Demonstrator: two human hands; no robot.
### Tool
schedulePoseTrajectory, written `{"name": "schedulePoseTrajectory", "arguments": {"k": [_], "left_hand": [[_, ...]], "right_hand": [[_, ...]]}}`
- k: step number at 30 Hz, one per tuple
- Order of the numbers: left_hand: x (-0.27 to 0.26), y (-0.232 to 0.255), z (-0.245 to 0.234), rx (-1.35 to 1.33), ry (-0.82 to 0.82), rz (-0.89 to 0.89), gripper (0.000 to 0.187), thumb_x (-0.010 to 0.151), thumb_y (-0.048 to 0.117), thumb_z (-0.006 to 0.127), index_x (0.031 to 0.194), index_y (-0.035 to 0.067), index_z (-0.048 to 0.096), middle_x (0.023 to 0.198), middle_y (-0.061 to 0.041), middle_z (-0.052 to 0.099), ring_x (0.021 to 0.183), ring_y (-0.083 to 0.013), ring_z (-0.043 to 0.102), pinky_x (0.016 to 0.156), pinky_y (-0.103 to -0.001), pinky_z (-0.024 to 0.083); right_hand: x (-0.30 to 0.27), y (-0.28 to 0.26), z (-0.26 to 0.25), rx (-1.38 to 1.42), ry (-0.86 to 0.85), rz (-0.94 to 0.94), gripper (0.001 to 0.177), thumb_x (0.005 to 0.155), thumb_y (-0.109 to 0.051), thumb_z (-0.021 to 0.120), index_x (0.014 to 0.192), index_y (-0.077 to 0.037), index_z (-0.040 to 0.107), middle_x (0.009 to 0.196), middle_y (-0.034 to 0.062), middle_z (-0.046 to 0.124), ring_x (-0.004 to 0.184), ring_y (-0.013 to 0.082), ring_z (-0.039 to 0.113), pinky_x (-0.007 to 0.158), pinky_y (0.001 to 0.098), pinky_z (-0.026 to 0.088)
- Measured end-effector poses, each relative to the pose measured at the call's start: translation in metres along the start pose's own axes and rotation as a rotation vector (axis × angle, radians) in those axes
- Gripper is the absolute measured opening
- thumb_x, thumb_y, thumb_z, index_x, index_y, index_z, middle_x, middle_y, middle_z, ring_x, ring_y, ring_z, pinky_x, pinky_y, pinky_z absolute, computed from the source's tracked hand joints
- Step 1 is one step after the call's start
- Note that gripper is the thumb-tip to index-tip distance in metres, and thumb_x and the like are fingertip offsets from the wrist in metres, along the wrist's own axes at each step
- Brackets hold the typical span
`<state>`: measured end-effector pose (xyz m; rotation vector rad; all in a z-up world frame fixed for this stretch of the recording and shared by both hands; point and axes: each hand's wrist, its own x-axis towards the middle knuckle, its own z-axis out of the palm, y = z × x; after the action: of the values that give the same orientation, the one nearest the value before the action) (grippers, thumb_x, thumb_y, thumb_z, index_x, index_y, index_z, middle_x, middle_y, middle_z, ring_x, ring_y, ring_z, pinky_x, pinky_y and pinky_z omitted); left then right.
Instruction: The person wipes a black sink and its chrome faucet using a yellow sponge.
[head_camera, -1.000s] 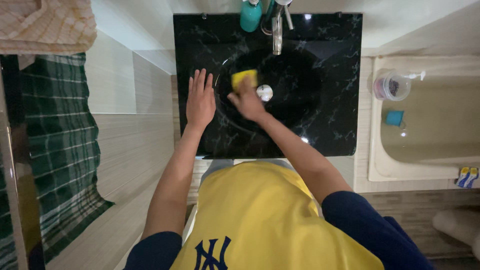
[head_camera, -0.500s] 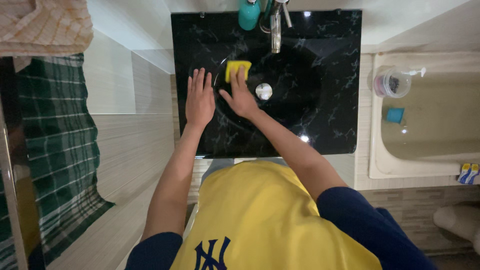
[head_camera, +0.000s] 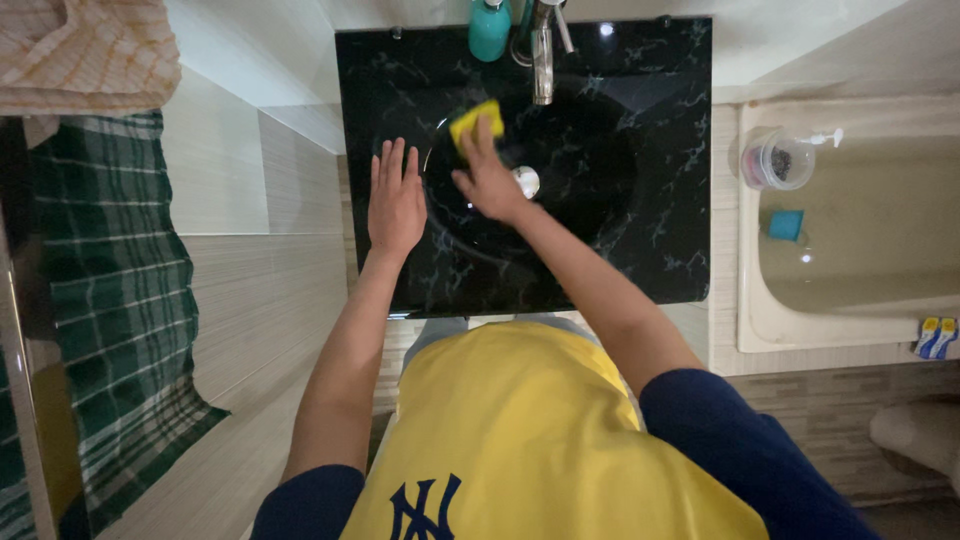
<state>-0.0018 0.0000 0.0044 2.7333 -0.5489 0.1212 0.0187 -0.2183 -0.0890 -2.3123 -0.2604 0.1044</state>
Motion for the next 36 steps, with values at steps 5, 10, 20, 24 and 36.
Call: {"name": "schedulePoseTrajectory", "arguments": {"k": [5, 10, 20, 24, 36], "left_hand": [[0.0, 0.0, 0.003, 0.041, -0.001, -0.012, 0.046, 0.108, 0.014, 0.052, 0.151, -0.002, 0.05, 0.161, -0.021, 0.04, 0.154, -0.0339, 0.031, 0.128, -0.05, 0.021], [0.0, -0.001, 0.004, 0.029, 0.024, 0.013, 0.044, 0.11, 0.013, 0.052, 0.151, -0.002, 0.05, 0.162, -0.02, 0.04, 0.154, -0.0345, 0.031, 0.129, -0.05, 0.022], [-0.001, 0.001, 0.003, 0.021, 0.018, 0.007, 0.044, 0.109, 0.012, 0.051, 0.15, -0.003, 0.051, 0.161, -0.022, 0.04, 0.154, -0.0355, 0.031, 0.129, -0.05, 0.022], [0.001, 0.001, 0.003, 0.038, 0.014, 0.013, 0.044, 0.109, 0.012, 0.051, 0.151, -0.003, 0.05, 0.161, -0.022, 0.04, 0.154, -0.0354, 0.031, 0.128, -0.05, 0.021], [-0.002, 0.0, 0.004, 0.01, 0.037, 0.026, 0.043, 0.109, 0.012, 0.052, 0.15, -0.002, 0.051, 0.161, -0.022, 0.041, 0.154, -0.0369, 0.031, 0.128, -0.051, 0.023]], "right_hand": [[-0.03, 0.044, 0.004, -0.228, -0.035, 0.254, 0.092, 0.091, -0.023, 0.073, 0.158, 0.008, 0.019, 0.164, 0.0355, 0.006, 0.155, 0.0528, 0.005, 0.129, 0.0528, 0.013], [-0.014, 0.061, -0.019, -0.209, 0.35, 0.203, 0.094, 0.095, -0.027, 0.074, 0.16, 0.009, 0.017, 0.162, 0.0433, -0.003, 0.151, 0.0597, 0.0, 0.126, 0.0596, 0.013], [-0.028, 0.036, -0.008, -0.426, -0.029, 0.399, 0.078, 0.105, -0.054, 0.059, 0.162, -0.01, 0.027, 0.17, 0.0292, 0.003, 0.16, 0.0457, 0.002, 0.12, 0.0783, 0.011], [-0.016, 0.051, -0.015, -0.372, 0.238, 0.339, 0.089, 0.103, -0.053, 0.06, 0.165, -0.001, 0.023, 0.166, 0.0358, -0.002, 0.154, 0.0521, -0.001, 0.114, 0.0789, 0.012], [-0.027, 0.008, -0.015, -0.445, -0.304, 0.352, 0.084, 0.101, -0.068, 0.041, 0.166, -0.017, 0.027, 0.172, 0.0246, 0.007, 0.159, 0.0428, 0.01, 0.127, 0.0714, 0.008]]}}
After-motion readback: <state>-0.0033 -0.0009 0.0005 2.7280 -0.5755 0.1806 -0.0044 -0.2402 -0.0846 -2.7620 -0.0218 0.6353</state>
